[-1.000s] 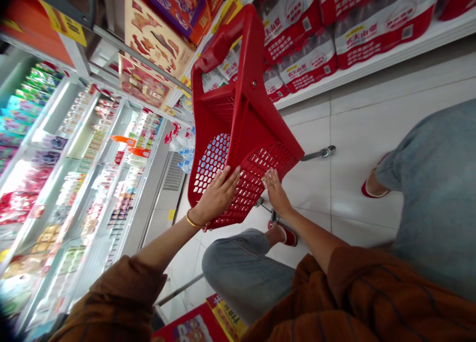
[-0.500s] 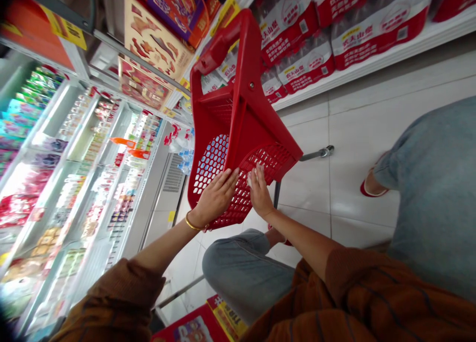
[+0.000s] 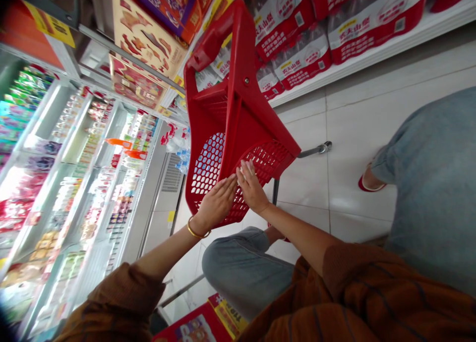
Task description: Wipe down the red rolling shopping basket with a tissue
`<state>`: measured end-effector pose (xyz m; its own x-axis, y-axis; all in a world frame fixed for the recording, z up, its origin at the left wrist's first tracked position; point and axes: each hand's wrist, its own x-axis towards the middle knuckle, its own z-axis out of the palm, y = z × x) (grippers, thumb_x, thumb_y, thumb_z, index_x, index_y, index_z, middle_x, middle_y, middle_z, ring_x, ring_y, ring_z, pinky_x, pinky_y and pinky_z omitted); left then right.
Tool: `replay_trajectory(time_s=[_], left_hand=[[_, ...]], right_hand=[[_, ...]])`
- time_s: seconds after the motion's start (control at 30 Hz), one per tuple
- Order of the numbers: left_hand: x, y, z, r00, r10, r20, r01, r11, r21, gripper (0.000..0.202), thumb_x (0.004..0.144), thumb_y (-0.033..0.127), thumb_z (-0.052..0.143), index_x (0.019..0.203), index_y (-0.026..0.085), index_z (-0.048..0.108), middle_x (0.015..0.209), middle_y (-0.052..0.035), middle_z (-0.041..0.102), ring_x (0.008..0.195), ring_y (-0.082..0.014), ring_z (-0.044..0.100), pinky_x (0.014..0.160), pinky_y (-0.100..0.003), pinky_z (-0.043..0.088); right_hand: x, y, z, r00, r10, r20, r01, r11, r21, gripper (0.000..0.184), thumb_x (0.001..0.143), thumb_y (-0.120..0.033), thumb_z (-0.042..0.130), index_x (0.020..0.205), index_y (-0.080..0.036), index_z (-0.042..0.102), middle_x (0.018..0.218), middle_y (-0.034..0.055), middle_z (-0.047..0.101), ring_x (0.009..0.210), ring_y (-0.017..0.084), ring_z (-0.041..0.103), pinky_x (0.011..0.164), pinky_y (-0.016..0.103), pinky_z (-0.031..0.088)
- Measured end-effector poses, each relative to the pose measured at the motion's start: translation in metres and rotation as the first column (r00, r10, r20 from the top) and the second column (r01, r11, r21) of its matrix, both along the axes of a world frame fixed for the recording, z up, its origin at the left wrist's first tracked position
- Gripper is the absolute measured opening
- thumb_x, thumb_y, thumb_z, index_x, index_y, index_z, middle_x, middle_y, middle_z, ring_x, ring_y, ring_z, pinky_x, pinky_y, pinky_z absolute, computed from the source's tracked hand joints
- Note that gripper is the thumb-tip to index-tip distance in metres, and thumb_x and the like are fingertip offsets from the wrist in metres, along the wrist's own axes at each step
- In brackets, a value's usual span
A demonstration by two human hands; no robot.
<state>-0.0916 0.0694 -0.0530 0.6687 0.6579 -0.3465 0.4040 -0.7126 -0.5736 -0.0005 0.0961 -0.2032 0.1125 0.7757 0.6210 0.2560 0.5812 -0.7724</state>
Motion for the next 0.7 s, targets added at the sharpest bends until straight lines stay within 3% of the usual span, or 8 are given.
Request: replay_trajectory(time_s=[0.17, 0.3, 0.5, 0.7], left_hand=[[-0.002, -0.007, -0.009, 0.999, 0.032, -0.041, -0.034, 0.999, -0.041, 0.051, 0.091, 0.01, 0.031, 0.141, -0.001, 0.034, 0.148, -0.0154, 0.034, 0.141, -0.0189, 0.027, 0.12, -0.031, 0.024], [-0.001, -0.01, -0.017, 0.991, 0.042, -0.124, -0.047, 0.998, -0.04, 0.051, 0.093, 0.012, 0.027, 0.142, 0.0, 0.032, 0.15, -0.0126, 0.033, 0.141, -0.0178, 0.027, 0.119, -0.03, 0.023], [0.004, -0.011, -0.033, 0.981, 0.056, -0.186, -0.069, 0.996, -0.065, 0.05, 0.094, 0.015, 0.027, 0.142, 0.002, 0.033, 0.152, -0.0111, 0.031, 0.142, -0.0187, 0.027, 0.119, -0.032, 0.023], [0.008, -0.013, -0.044, 0.977, 0.114, -0.181, -0.128, 0.99, -0.065, 0.05, 0.093, 0.013, 0.027, 0.143, 0.005, 0.033, 0.153, -0.0083, 0.029, 0.142, -0.0174, 0.026, 0.12, -0.031, 0.022]], right_hand=[[0.002, 0.006, -0.037, 0.992, 0.096, 0.078, -0.098, 0.995, 0.029, 0.061, 0.099, -0.016, 0.034, 0.151, -0.032, 0.007, 0.157, 0.0034, 0.022, 0.146, 0.022, 0.007, 0.118, 0.05, 0.029], [0.002, 0.006, -0.062, 0.987, 0.148, 0.063, -0.151, 0.988, 0.045, 0.056, 0.099, -0.016, 0.035, 0.15, -0.029, 0.016, 0.156, 0.003, 0.026, 0.145, 0.021, 0.011, 0.119, 0.048, 0.023], [0.006, 0.0, -0.084, 0.984, 0.126, 0.123, -0.131, 0.991, 0.032, 0.063, 0.098, -0.012, 0.035, 0.151, -0.03, 0.005, 0.157, 0.0046, 0.021, 0.145, 0.024, 0.011, 0.117, 0.053, 0.027], [0.016, -0.01, -0.105, 0.987, 0.134, 0.086, -0.135, 0.991, 0.004, 0.063, 0.098, -0.01, 0.032, 0.15, -0.03, 0.006, 0.157, 0.004, 0.021, 0.145, 0.022, 0.008, 0.116, 0.05, 0.03]])
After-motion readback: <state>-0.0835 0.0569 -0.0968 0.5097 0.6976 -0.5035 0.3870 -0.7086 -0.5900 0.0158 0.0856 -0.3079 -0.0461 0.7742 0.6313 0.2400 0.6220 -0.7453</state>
